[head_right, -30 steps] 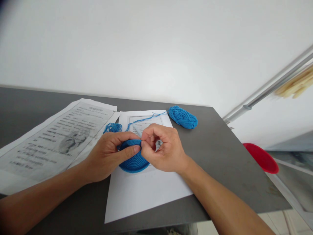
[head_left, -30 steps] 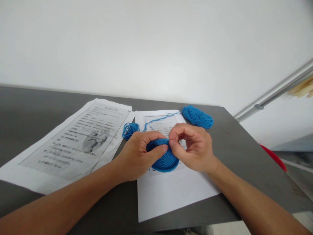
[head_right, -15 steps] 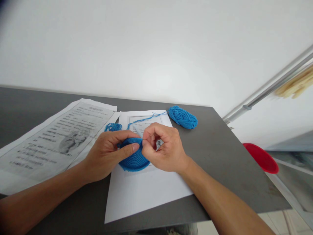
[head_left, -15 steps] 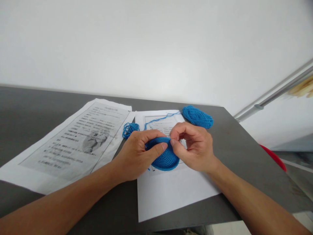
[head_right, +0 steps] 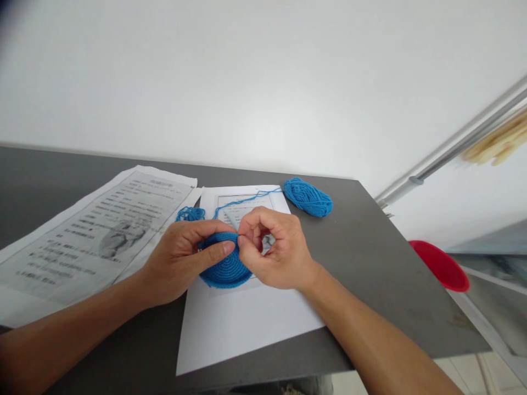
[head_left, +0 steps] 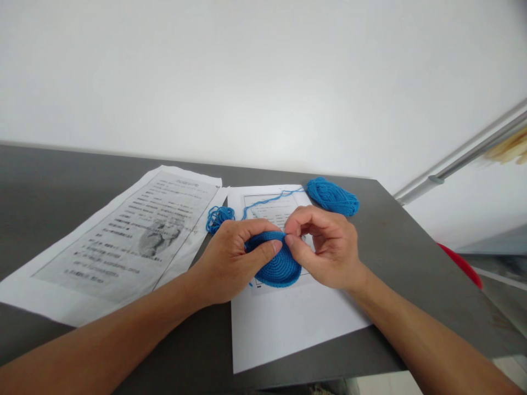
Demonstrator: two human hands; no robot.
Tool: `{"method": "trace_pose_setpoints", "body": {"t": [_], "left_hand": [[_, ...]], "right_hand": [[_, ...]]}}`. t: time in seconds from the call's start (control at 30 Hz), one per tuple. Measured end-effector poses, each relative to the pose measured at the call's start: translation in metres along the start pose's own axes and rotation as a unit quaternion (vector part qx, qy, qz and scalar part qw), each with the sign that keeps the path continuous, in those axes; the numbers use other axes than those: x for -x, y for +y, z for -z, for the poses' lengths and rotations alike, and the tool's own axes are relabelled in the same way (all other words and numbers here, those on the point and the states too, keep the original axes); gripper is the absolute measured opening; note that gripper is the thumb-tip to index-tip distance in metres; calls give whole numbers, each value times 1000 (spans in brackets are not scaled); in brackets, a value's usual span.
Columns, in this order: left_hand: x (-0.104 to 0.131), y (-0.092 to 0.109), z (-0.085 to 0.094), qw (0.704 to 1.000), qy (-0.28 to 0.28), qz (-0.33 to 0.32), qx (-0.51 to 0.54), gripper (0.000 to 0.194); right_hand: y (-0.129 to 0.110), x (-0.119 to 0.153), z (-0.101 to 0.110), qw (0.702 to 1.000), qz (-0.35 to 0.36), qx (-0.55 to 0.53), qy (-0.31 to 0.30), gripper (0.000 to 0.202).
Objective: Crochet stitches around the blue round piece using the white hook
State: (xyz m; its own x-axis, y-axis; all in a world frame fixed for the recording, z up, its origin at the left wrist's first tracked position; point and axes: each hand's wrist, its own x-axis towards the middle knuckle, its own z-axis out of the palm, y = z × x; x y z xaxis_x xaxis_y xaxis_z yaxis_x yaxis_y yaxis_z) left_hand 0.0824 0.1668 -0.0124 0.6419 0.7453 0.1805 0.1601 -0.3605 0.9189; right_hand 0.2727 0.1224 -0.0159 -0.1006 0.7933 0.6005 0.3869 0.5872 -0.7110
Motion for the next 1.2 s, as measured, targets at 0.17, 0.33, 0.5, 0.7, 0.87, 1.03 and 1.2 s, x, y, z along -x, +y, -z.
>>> {"method": "trace_pose_setpoints", "body": {"t": [0.17, 0.33, 0.5, 0.7, 0.87, 1.03, 1.2], "left_hand": [[0, -1, -1, 1000, -3, 0, 1, 21], [0, -1, -1, 1000, -10, -3, 2, 22], [0, -1, -1, 1000, -9, -6, -5, 22], [0, 1, 0, 1000, -12, -6, -11, 22], [0, -1, 0, 1000, -8, -8, -15, 20], [-1, -2, -1, 1000, -7, -4, -22, 21], [0, -1, 1, 1000, -4, -4, -8, 20]], "right_hand": [[-1, -1, 0, 1000, -1, 7, 1, 14], [-1, -1, 0, 1000, -5, 13, -3, 15], [0, 0, 0, 1000, -2, 9, -7, 14], [0, 0, 0, 1000, -5, -5, -9, 12], [0, -1, 0, 1000, -4, 2, -7, 13], [-1, -2, 0, 1000, -4, 21, -7, 14], [-1, -1, 0, 1000, -8, 24, -1, 14]]}}
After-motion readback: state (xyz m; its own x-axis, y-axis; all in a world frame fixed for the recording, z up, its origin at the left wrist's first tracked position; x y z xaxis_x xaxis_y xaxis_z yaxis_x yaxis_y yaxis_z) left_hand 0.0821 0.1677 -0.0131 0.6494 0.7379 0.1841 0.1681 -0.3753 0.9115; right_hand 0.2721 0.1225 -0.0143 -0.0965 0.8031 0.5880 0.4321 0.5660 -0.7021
